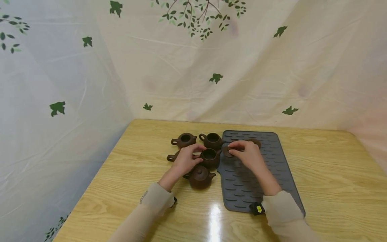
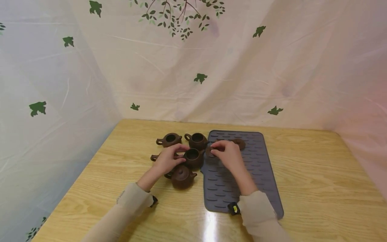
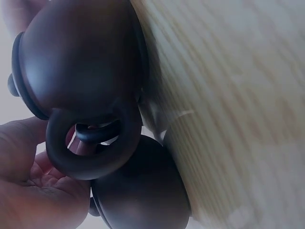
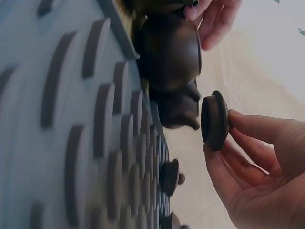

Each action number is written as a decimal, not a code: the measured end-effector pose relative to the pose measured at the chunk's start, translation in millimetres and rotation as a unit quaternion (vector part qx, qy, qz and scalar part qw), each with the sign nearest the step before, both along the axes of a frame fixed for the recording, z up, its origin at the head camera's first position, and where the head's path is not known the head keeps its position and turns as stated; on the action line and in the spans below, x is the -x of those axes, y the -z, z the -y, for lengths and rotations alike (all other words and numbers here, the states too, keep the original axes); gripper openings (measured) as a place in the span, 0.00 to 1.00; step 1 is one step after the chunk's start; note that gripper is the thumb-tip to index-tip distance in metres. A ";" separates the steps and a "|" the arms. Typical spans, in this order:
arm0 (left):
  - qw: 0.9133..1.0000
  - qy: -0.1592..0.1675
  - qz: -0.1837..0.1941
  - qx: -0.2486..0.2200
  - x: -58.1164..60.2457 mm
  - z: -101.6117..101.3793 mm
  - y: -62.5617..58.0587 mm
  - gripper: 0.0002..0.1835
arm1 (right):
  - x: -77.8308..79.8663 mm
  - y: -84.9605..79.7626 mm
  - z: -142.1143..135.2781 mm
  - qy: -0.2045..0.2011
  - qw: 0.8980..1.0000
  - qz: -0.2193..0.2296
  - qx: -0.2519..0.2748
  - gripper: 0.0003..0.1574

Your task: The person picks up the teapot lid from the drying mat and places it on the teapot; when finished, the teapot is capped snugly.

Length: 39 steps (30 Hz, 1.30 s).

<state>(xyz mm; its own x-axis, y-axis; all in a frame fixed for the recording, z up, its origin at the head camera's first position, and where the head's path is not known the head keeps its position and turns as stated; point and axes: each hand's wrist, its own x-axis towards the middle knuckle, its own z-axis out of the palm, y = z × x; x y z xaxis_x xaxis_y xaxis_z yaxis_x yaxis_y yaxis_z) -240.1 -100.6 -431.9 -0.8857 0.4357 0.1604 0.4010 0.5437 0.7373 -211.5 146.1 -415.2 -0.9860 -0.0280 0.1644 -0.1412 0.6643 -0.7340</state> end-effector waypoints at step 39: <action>1.000 -0.020 -0.018 0.000 -2.1 -3.3 -2.0 0.21 | 4.4 9.7 59.2 -0.050 0.996 -0.048 0.061 0.12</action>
<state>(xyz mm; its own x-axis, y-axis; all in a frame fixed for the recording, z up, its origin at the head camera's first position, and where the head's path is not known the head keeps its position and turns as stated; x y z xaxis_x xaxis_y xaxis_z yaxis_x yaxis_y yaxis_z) -238.0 -97.2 -429.9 -0.8962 0.3995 0.1929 0.4053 0.5605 0.7222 -215.9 86.9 -425.0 -0.9587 -0.0998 0.2665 -0.2764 0.5494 -0.7885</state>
